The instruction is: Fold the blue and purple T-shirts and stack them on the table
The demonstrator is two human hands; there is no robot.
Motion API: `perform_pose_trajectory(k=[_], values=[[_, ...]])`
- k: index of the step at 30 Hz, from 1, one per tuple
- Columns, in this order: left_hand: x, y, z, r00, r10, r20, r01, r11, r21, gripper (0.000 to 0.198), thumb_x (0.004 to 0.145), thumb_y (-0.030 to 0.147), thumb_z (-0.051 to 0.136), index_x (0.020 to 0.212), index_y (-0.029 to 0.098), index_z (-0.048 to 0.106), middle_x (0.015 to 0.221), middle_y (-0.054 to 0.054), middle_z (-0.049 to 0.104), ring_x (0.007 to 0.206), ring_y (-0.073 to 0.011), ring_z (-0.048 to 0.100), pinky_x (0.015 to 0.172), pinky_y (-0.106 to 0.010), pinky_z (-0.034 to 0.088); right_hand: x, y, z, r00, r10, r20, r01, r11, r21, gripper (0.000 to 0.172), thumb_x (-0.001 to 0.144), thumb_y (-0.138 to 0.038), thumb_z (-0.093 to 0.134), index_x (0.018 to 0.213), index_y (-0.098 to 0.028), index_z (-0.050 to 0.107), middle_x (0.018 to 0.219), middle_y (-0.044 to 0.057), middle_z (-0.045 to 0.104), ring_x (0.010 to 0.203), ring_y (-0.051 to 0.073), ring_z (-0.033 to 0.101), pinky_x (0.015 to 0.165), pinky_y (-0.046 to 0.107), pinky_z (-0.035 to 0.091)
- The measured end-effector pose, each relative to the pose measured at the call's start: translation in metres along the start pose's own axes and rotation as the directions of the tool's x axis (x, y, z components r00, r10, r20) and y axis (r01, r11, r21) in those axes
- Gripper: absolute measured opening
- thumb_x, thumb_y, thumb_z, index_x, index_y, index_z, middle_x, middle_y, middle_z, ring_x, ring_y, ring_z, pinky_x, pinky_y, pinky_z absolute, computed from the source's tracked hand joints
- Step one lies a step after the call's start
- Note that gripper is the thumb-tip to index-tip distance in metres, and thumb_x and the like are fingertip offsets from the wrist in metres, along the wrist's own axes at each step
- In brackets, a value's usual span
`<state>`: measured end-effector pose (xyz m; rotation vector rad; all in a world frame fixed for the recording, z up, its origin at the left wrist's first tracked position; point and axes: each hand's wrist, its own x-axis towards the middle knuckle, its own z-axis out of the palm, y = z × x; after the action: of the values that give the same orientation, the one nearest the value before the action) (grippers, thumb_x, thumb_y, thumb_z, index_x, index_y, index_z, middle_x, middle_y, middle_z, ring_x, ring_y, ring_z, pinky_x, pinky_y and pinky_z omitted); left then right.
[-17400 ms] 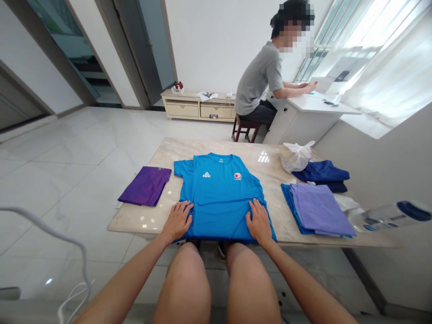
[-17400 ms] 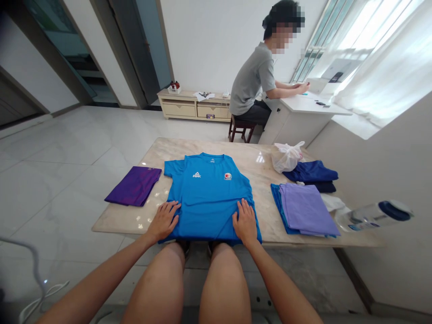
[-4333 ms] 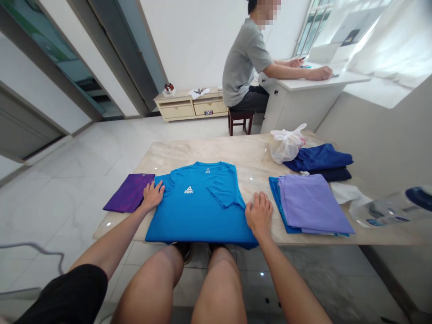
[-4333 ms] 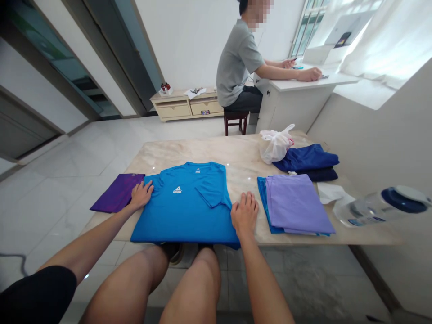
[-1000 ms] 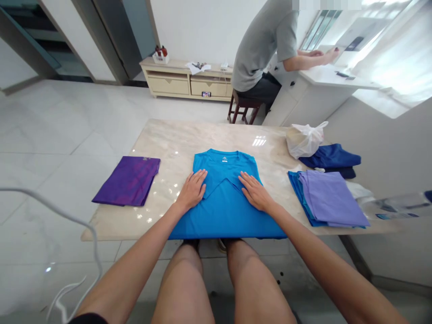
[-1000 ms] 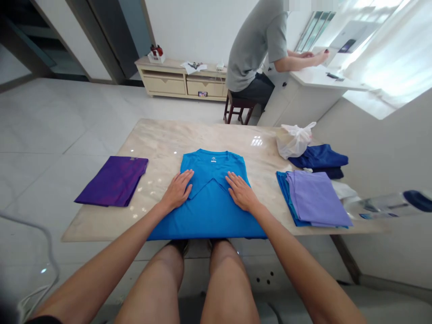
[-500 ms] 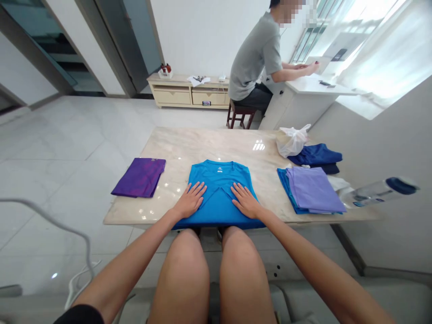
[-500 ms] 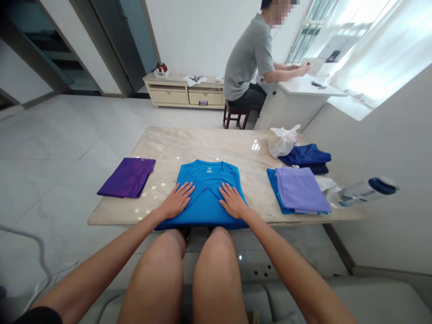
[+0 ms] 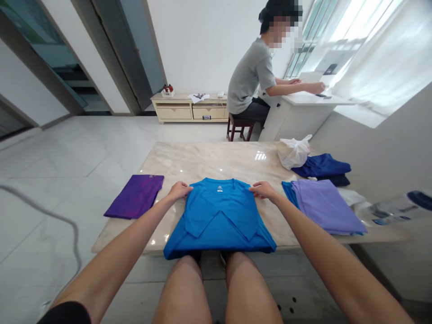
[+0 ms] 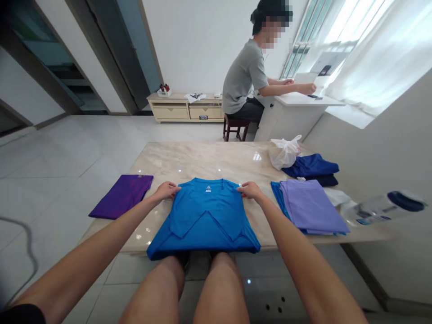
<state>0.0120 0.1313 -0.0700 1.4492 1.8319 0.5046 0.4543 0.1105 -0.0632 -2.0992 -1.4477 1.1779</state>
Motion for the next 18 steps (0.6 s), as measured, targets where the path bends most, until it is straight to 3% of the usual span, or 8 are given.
perform_pose_trajectory(k=[4, 10, 14, 18], values=[[0.014, 0.004, -0.003, 0.980, -0.075, 0.185, 0.084, 0.996, -0.043, 0.063, 0.059, 0.073, 0.097, 0.077, 0.019, 0.070, 0.064, -0.001, 0.067, 0.064, -0.0190, 0.065, 0.055, -0.026, 0.041, 0.020, -0.011, -0.001, 0.988, 0.074, 0.138, -0.072, 0.997, -0.019, 0.046, 0.078, -0.053, 0.097, 0.098, -0.017, 0.078, 0.091, 0.008, 0.079, 0.076, 0.017, 0.070, 0.059, 0.024, 0.046], [0.018, 0.015, -0.005, 0.935, -0.103, 0.340, 0.129, 0.990, -0.056, 0.074, 0.038, 0.078, 0.102, 0.069, 0.019, 0.070, 0.055, 0.004, 0.052, 0.051, -0.0108, 0.043, 0.047, -0.025, 0.022, 0.026, -0.022, -0.004, 0.970, 0.136, 0.202, -0.122, 0.989, -0.081, 0.050, 0.063, -0.051, 0.105, 0.086, -0.017, 0.076, 0.081, 0.004, 0.071, 0.072, 0.014, 0.059, 0.058, 0.025, 0.044], [0.016, 0.024, 0.001, 0.935, -0.092, 0.343, 0.125, 0.989, -0.074, 0.069, 0.040, 0.073, 0.104, 0.064, 0.019, 0.068, 0.052, 0.003, 0.052, 0.048, -0.0104, 0.041, 0.046, -0.025, 0.019, 0.015, -0.028, -0.008, 0.961, 0.036, 0.274, -0.032, 0.999, -0.019, 0.050, 0.060, -0.051, 0.105, 0.079, -0.019, 0.072, 0.073, -0.001, 0.064, 0.067, 0.011, 0.053, 0.055, 0.022, 0.041], [0.016, 0.029, 0.002, 0.962, -0.038, 0.270, 0.076, 0.988, -0.134, 0.052, 0.053, 0.057, 0.106, 0.067, 0.018, 0.074, 0.052, 0.002, 0.055, 0.050, -0.0115, 0.046, 0.047, -0.025, 0.023, 0.009, -0.033, -0.013, 0.983, -0.009, 0.184, 0.006, 1.000, 0.017, 0.040, 0.063, -0.041, 0.102, 0.084, -0.019, 0.076, 0.075, 0.002, 0.071, 0.071, 0.014, 0.062, 0.058, 0.022, 0.046]])
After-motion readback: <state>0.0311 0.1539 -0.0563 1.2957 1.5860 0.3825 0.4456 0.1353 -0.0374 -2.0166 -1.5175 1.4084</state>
